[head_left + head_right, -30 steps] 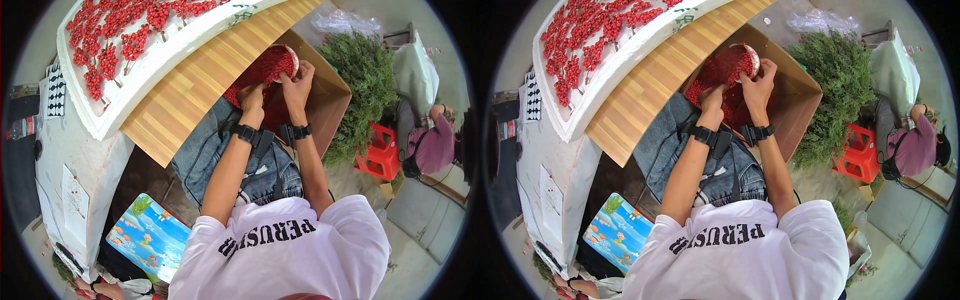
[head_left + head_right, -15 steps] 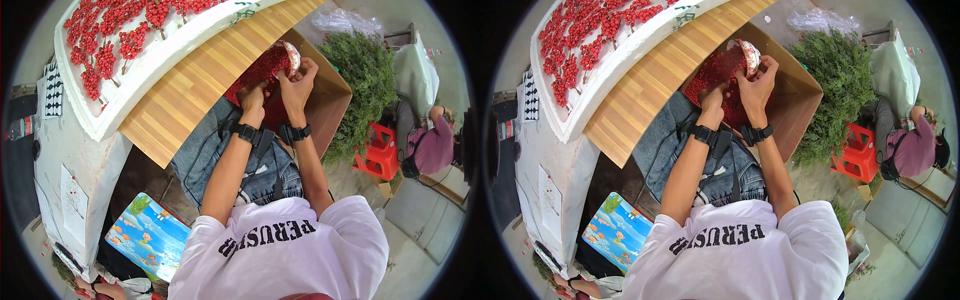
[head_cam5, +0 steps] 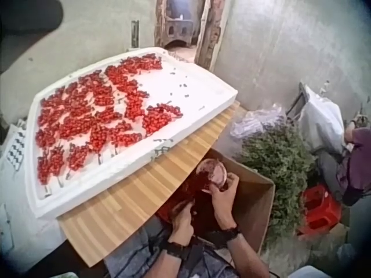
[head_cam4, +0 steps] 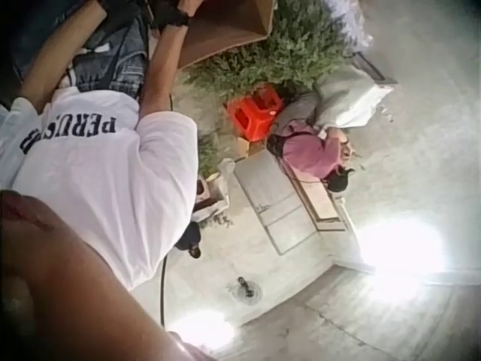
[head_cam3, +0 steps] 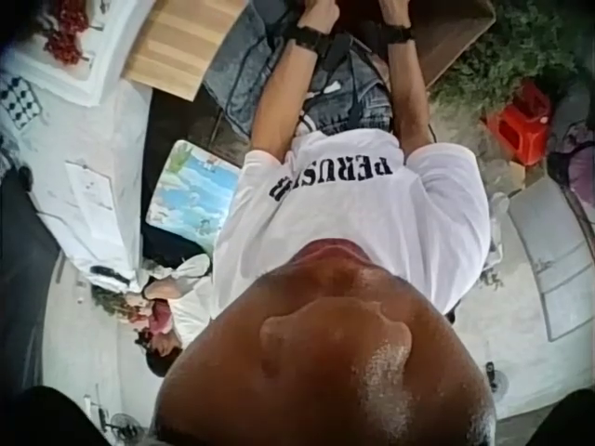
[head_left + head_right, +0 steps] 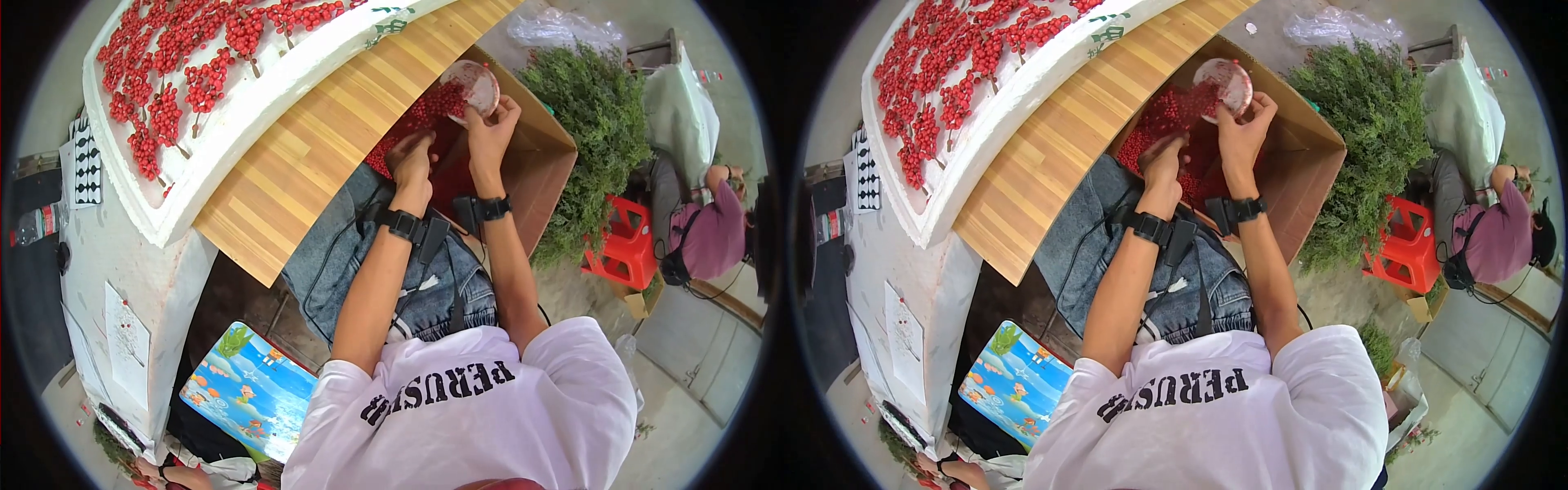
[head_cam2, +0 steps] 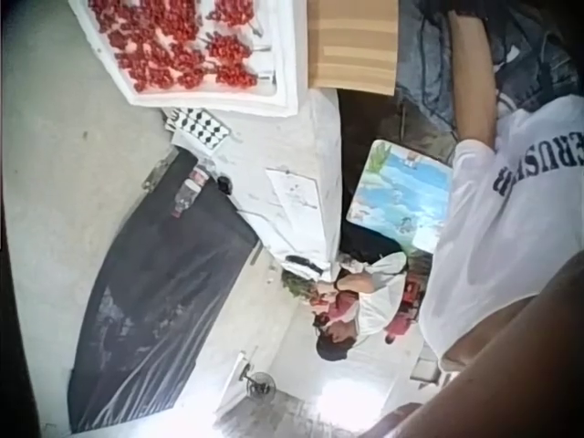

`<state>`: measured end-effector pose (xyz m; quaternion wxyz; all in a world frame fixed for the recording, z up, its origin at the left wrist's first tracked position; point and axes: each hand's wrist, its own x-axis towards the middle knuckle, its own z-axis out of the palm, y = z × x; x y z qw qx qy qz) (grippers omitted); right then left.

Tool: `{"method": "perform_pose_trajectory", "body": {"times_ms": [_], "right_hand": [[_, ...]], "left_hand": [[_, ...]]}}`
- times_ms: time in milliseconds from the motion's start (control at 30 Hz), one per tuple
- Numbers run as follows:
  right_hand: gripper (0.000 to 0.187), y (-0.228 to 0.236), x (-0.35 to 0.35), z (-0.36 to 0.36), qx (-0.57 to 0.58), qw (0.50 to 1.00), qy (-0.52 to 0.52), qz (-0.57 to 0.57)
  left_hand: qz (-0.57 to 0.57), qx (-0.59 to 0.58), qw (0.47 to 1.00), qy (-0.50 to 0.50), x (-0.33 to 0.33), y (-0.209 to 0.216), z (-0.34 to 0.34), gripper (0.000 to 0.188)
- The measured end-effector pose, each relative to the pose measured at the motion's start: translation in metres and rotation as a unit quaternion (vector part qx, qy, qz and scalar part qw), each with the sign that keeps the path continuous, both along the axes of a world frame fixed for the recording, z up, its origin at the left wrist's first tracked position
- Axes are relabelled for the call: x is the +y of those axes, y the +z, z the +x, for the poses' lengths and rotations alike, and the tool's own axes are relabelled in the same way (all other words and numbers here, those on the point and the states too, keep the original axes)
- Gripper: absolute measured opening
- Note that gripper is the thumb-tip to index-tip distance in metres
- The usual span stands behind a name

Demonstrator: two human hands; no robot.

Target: The recorder is assembling small red berry clusters onto stems and placing them into a box.

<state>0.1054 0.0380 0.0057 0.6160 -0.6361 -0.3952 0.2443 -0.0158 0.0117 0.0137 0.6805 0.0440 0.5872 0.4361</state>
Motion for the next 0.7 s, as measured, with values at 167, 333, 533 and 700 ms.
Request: {"method": "perform_pose_trajectory", "body": {"times_ms": [167, 333, 533, 700], "right_hand": [[0.052, -0.121, 0.028, 0.03, -0.009, 0.959, -0.134, -0.248], [0.053, -0.24, 0.037, 0.08, -0.176, 0.892, -0.073, -0.411], [0.041, -0.262, 0.064, 0.065, -0.325, 0.838, 0.074, -0.432], [0.034, -0.269, 0.087, 0.09, -0.402, 0.829, 0.118, -0.37]], "left_hand": [[0.014, 0.007, 1.0, -0.011, 0.007, -0.009, -0.005, 0.016], [0.017, -0.014, 0.998, -0.057, 0.029, -0.01, 0.013, 0.018], [-0.004, -0.014, 0.999, -0.041, 0.051, -0.024, 0.018, 0.018], [0.007, -0.035, 0.998, -0.043, 0.075, -0.027, 0.039, 0.019]]}}
